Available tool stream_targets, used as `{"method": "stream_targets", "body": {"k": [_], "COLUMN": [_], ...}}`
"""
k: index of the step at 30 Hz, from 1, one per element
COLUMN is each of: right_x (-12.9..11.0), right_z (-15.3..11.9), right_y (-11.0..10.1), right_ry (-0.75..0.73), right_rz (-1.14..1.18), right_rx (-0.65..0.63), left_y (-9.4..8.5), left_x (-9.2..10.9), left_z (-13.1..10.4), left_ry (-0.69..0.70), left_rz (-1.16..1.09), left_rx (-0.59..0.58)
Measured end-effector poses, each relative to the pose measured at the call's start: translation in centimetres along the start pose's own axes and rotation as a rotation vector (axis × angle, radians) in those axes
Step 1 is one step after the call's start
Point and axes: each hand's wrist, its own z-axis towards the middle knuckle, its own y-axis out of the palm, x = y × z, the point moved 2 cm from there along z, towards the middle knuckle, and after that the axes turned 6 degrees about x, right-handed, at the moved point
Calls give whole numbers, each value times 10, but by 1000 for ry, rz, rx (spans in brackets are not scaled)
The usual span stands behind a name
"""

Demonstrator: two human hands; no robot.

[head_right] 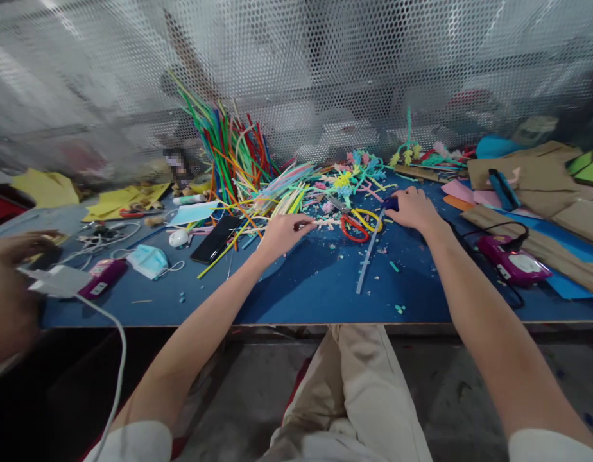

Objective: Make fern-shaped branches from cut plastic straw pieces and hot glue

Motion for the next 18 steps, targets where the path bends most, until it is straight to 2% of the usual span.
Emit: {"method": "stream_targets", "body": {"k": [5, 10, 15, 18], "right_x": [-2, 7, 19, 24], "right_z": [0, 1, 4, 8], "right_y": [2, 9, 17, 22], "right_ry": [76, 166, 152, 160], "right_rz": [-21, -21, 113, 143], "right_rx": [18, 72, 118, 102], "left_y": [2, 2, -4, -9], "left_x": [-5, -5, 3, 9], "left_z": [0, 1, 0, 0], "left_ry": [14, 1, -43, -40], "left_rz": [3, -5, 16, -73], "left_rx": [19, 26, -14, -80]}}
